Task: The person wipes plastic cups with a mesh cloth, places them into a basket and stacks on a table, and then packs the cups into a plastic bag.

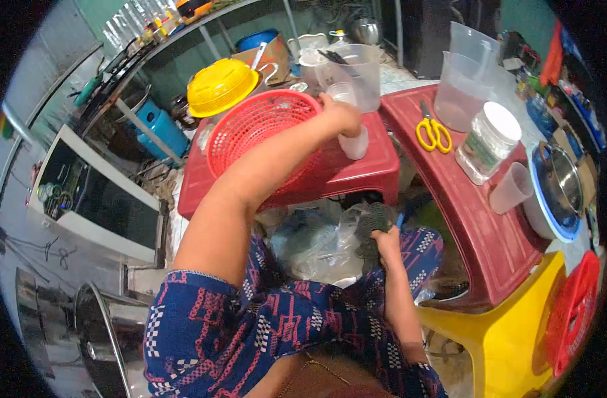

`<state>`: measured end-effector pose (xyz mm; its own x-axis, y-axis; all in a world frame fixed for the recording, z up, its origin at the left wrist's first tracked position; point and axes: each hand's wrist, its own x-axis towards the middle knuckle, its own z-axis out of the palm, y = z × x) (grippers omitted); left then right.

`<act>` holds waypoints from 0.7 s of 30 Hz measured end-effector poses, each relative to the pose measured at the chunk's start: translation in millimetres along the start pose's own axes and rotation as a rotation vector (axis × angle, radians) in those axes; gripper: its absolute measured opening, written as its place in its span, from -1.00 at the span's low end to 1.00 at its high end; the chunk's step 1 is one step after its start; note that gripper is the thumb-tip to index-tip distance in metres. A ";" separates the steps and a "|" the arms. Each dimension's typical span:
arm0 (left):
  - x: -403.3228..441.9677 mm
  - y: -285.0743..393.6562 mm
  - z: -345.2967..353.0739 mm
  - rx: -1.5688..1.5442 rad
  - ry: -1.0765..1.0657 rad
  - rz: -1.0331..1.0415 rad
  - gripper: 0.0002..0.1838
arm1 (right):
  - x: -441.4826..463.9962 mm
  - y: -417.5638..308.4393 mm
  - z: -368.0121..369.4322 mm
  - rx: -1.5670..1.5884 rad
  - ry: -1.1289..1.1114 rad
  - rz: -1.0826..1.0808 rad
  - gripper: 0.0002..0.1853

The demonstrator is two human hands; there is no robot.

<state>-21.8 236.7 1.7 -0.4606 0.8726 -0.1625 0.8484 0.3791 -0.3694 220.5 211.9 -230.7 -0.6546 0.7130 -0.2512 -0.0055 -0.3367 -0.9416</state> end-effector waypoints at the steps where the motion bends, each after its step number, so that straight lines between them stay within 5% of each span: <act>1: -4.7 -5.5 -8.8 -0.136 0.062 0.028 -0.68 | -2.1 -2.0 0.0 0.007 0.001 -0.047 -0.68; 6: -45.6 -83.5 -32.5 -0.347 0.107 0.301 -0.68 | -8.6 -6.7 -4.0 0.011 0.016 0.014 -0.66; 9: -71.4 -129.0 -13.0 -0.388 -0.066 0.233 -0.66 | -2.2 3.9 -2.0 -0.030 0.018 -0.131 -0.66; 12: -90.2 -164.9 33.9 -0.440 -0.146 0.250 -0.64 | 2.3 10.7 -3.2 -0.115 -0.004 -0.040 -0.65; 15: -120.2 -168.6 66.2 -0.707 -0.136 0.099 -0.46 | 0.7 11.5 1.1 -0.079 -0.028 -0.060 -0.65; 21: -134.6 -161.1 103.7 -0.735 -0.173 -0.070 -0.29 | 3.5 13.2 -1.9 -0.206 -0.116 -0.062 -0.66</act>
<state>-123.5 26.2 -11.8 -0.5028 0.8012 -0.3245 0.7433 0.5923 0.3108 219.6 211.1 -244.4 -0.7402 0.6490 -0.1757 0.0988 -0.1535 -0.9832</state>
